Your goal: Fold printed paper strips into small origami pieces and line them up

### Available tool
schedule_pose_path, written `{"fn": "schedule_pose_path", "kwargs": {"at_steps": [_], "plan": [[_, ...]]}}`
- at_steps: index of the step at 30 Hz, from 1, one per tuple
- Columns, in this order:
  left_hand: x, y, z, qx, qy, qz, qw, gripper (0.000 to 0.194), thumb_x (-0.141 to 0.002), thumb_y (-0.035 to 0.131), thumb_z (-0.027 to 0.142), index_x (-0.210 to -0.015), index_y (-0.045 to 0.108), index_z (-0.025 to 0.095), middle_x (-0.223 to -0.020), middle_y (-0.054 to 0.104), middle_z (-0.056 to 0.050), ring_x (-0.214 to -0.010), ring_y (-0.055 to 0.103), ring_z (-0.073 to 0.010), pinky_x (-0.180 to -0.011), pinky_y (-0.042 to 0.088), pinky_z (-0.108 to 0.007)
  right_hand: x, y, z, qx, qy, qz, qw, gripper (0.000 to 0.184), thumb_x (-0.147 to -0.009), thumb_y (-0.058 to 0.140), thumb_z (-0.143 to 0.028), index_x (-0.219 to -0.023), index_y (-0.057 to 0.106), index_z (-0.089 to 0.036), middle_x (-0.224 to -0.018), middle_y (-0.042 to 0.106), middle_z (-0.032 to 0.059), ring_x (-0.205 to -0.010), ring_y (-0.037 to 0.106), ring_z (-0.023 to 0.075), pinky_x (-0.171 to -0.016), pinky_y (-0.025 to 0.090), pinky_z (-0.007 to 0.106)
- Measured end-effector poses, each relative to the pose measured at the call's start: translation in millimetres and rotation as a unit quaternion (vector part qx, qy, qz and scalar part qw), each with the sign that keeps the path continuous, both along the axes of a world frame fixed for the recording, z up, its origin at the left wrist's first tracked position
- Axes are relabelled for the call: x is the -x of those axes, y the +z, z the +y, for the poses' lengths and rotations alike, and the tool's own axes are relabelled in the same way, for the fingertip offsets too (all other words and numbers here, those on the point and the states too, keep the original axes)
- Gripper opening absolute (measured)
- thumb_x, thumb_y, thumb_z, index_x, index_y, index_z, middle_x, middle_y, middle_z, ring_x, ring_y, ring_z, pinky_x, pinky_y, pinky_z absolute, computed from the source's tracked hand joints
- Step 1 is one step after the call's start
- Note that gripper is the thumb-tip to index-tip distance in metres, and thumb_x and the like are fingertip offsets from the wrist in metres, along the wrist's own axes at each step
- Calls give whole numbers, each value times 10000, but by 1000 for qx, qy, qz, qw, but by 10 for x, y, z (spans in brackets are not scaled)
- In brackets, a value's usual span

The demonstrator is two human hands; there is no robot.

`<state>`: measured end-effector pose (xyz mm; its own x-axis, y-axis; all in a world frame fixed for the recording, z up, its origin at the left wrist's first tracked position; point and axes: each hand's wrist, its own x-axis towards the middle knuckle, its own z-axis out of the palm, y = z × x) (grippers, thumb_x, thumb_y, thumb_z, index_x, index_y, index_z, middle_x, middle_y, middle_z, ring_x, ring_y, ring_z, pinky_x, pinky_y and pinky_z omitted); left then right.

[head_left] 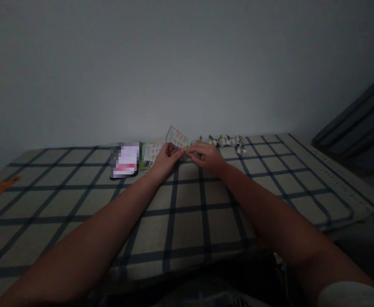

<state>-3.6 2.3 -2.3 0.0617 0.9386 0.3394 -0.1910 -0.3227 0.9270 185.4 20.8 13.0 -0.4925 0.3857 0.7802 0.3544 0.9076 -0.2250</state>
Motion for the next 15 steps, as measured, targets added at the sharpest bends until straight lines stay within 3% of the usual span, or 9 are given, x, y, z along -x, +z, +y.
{"fn": "schedule_pose_path", "kwargs": {"at_steps": [3, 6, 10, 15], "plan": [[21, -5, 21, 17, 25, -8, 1000, 459, -658, 872, 463, -915, 585, 213, -1048, 726, -60, -1040, 686, -214, -993, 522, -381, -2, -29, 35, 57, -11, 19, 998, 208, -917, 568, -265, -902, 744, -155, -887, 748, 80, -804, 659, 157, -775, 504, 283], [24, -3, 41, -11, 39, -19, 999, 458, -656, 876, 452, -950, 617, 213, -1092, 738, -67, -1057, 691, -219, -1000, 527, -379, -12, -35, 64, 100, -54, 48, 992, 221, -915, 576, -291, -900, 752, -158, -863, 746, 69, -768, 647, 155, -754, 490, 284], [27, -1, 36, -51, 59, 20, 997, 435, -705, 842, 439, -1036, 684, 205, -1128, 746, -84, -1049, 699, -231, -984, 538, -384, -12, -27, 86, 123, -93, 79, 985, 223, -910, 589, -303, -907, 754, -154, -819, 735, 62, -740, 636, 159, -707, 471, 286], [69, -18, 27, -43, 114, 66, 990, 379, -757, 793, 445, -1029, 741, 186, -1036, 768, -85, -944, 718, -236, -929, 559, -407, -11, -10, 79, 134, -94, 70, 984, 208, -904, 592, -291, -915, 745, -151, -828, 720, 64, -768, 625, 162, -738, 471, 298]]}}
